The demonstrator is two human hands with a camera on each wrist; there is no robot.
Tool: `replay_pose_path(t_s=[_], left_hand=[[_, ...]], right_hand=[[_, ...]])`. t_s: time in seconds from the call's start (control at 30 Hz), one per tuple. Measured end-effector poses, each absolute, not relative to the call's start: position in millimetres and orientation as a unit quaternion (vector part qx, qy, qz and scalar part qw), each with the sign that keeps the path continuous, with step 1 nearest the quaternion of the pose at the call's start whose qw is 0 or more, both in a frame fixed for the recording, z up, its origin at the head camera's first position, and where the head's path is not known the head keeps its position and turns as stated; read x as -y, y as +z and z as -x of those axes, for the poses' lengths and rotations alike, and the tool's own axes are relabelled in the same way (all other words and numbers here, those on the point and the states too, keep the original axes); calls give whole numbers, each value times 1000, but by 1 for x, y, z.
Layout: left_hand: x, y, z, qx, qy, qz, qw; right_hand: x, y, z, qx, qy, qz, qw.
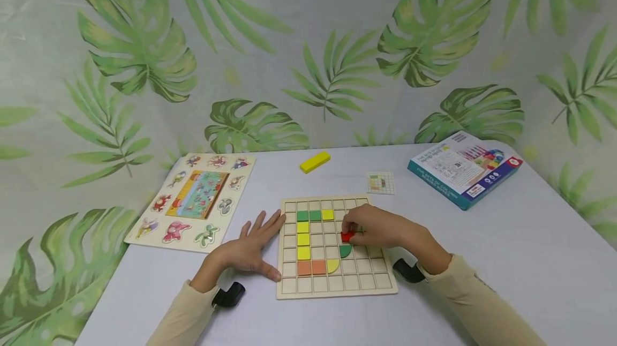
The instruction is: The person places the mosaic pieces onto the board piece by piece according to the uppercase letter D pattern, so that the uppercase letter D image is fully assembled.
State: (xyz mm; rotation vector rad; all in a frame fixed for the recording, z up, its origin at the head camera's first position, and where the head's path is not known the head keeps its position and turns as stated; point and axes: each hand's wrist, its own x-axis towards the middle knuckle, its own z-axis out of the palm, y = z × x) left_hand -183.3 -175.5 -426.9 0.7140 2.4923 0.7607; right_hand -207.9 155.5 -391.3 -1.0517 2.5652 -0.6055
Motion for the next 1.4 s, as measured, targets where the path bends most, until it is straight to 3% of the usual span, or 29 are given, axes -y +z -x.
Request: replay_pose_path(t_s=[1.4], left_hand=[[175, -428, 183, -904, 264, -258, 213]], right_hand=[[-151, -394, 205, -901, -207, 359, 126]])
